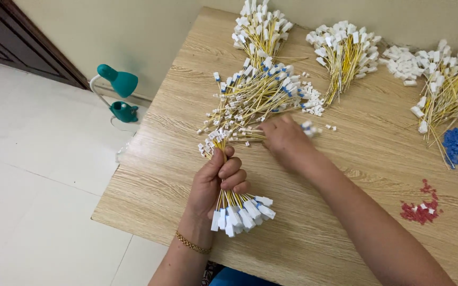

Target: Assembling small plastic sleeves onto the ends of wires and organizing them into bundles.

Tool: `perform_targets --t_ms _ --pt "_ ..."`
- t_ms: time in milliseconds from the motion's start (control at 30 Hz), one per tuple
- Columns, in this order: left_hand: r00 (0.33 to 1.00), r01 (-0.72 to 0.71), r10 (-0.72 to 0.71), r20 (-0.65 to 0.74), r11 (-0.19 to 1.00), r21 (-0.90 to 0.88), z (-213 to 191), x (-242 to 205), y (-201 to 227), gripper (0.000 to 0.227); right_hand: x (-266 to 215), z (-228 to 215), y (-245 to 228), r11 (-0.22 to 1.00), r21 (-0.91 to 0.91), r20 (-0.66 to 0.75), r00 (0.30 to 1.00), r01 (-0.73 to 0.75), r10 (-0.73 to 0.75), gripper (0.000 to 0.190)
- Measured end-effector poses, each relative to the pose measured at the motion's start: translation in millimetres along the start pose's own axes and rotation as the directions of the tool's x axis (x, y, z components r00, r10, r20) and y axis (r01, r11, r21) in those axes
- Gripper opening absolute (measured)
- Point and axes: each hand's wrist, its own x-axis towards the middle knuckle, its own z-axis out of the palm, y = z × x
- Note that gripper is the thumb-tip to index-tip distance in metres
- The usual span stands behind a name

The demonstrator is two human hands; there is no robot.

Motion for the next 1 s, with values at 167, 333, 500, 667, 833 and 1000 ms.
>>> perform_targets --t_ms 167,333,500,667,833,1000 --pt "1.0 0.003 -0.003 -0.011 1.0 -0.01 -2.5 -0.3 -1.5 0.031 -1.6 10.1 5.4 0.997 -0.061 -0.027 0.998 0.052 -0.054 0.024" --pt "1.0 0.011 -0.011 -0.001 1.0 -0.023 -2.1 1.4 0.4 0.031 -10.5 -55.9 -5.4 1.0 -0.017 -0.137 0.991 -0.005 0.003 0.016" --pt "1.0 0.011 -0.01 0.024 0.999 -0.035 -3.7 2.7 -2.1 0.028 -54.4 -96.9 13.7 0.57 0.816 -0.166 0.905 -0.098 0.392 0.015" --pt "1.0 0.01 -0.011 0.005 1.0 0.005 -8.0 5.0 -5.9 0.03 -93.1 -82.8 31.6 0.246 0.953 -0.27 0.864 0.177 0.425 0.019" --pt "1.0 0.015 -0.013 -0.026 0.998 0.067 -11.0 6.4 -6.6 0.03 -103.0 -54.6 25.4 0.191 0.981 -0.122 0.833 0.02 0.54 0.026" --pt "0.999 0.033 -0.031 -0.017 0.997 0.074 -16.1 8.9 -6.1 0.029 -105.6 -22.5 37.4 0.219 0.974 -0.165 0.834 0.055 0.526 0.03"
